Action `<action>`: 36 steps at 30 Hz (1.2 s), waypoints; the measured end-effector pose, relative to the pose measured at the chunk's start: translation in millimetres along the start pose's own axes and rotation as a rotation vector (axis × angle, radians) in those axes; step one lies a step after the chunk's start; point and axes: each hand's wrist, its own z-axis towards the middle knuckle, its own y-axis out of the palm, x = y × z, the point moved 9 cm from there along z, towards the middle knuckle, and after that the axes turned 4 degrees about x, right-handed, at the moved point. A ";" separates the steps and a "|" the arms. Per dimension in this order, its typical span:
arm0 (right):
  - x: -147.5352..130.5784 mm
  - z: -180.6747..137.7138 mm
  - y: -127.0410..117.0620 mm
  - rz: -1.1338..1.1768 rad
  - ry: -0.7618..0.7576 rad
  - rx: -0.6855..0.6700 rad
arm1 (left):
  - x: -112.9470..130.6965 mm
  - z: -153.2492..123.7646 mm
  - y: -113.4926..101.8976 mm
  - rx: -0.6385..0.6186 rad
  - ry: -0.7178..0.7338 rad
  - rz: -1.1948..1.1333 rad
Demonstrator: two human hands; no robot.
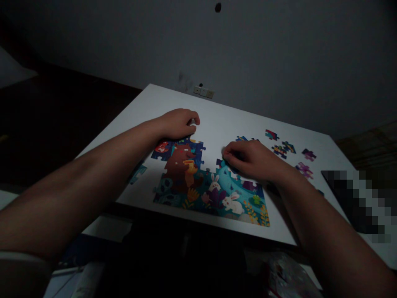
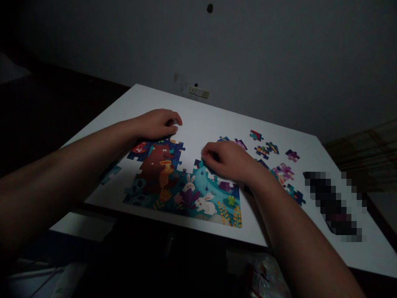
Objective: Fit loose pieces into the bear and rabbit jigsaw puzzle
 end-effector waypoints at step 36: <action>3.2 -0.9 1.5 0.007 0.016 -0.010 | -0.3 -0.1 -0.1 0.002 -0.001 0.001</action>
